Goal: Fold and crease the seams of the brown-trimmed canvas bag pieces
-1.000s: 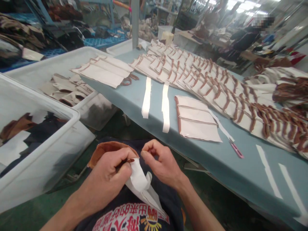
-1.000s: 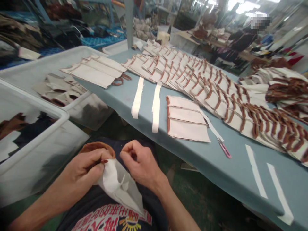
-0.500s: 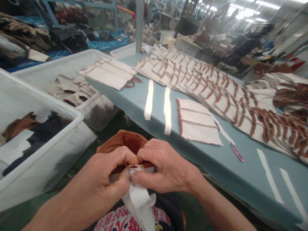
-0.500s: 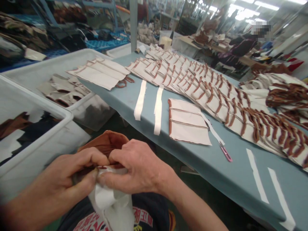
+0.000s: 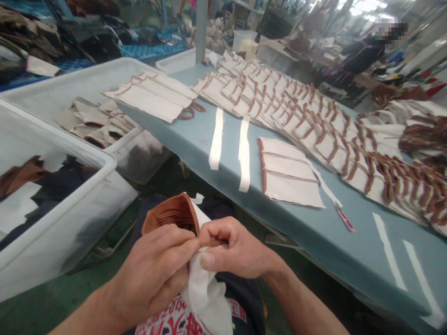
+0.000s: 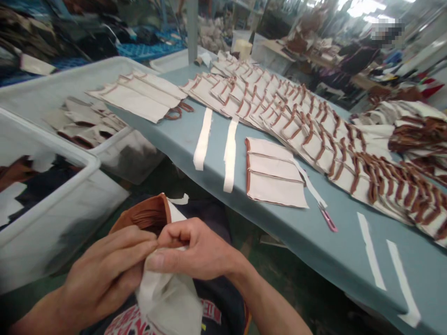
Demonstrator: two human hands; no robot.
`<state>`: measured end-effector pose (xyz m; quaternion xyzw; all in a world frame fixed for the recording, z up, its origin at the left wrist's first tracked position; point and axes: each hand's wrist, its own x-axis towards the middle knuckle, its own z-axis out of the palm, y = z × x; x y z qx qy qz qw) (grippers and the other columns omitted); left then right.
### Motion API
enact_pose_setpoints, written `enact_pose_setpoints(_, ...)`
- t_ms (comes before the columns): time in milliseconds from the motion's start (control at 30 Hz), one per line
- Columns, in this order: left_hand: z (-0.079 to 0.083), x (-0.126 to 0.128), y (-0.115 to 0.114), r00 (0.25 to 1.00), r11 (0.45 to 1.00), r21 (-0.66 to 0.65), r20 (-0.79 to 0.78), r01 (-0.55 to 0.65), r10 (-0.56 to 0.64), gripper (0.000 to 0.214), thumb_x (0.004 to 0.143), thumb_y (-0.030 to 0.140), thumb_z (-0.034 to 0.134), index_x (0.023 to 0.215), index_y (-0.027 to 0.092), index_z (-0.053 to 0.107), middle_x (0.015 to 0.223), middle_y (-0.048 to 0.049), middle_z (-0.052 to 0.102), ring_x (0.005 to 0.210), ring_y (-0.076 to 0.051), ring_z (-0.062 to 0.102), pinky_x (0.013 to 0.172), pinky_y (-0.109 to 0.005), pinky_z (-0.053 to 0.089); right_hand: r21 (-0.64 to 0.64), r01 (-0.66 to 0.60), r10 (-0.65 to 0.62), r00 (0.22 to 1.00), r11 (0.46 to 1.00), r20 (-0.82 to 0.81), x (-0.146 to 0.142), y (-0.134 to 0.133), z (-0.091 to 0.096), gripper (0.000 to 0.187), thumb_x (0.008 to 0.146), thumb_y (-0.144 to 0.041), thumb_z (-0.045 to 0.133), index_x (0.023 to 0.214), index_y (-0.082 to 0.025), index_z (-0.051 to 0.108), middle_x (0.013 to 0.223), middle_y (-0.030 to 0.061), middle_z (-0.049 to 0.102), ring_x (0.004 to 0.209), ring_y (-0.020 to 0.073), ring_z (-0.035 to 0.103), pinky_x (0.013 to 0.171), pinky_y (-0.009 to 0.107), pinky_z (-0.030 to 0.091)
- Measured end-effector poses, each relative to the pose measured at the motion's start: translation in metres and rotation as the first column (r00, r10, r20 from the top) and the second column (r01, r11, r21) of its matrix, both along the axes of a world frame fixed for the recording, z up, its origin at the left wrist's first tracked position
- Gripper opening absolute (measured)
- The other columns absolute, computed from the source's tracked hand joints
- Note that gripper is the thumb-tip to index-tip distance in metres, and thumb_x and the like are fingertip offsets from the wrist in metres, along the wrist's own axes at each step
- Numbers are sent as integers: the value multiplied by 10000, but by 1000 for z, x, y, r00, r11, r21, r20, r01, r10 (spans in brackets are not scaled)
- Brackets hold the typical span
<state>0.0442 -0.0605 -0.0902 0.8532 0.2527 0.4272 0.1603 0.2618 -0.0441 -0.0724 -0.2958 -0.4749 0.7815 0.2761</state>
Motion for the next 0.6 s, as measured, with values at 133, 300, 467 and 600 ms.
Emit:
enact_pose_setpoints(133,-18,1,-3,995,987,125,-14,-101,103,253,1158,164,456,1213,143,701,983,-120,788,765,-199,698,674,-323,579,-131,75,-81,996,989,-41,-11,-9,-16,729,839,-881,743,716,-191,542,634,-53,479,531,65,337,485,223,255)
enact_pose_setpoints(300,-22,3,-6,986,980,116,-2,-163,164,230,1141,158,496,1226,199,706,1005,-111,803,807,-208,724,716,-337,604,-193,124,-133,991,973,-33,-12,-13,-14,677,820,-792,841,727,-196,533,627,-78,439,535,59,306,505,219,267)
enact_pose_setpoints(467,0,-6,-12,997,995,-70,-39,-76,74,251,1117,152,520,1339,194,630,1039,-76,808,901,-198,765,857,-306,631,214,36,-78,978,976,191,13,-11,11,479,1028,-584,716,801,-178,607,688,-53,492,606,90,377,545,228,304)
enact_pose_setpoints(600,28,-13,-6,992,917,-396,-129,-59,8,340,1187,304,369,1191,238,703,1059,-24,808,943,-184,761,872,-252,609,715,-128,-214,905,688,368,24,-12,27,320,1149,-308,541,871,-184,644,767,-12,649,675,115,549,653,251,410)
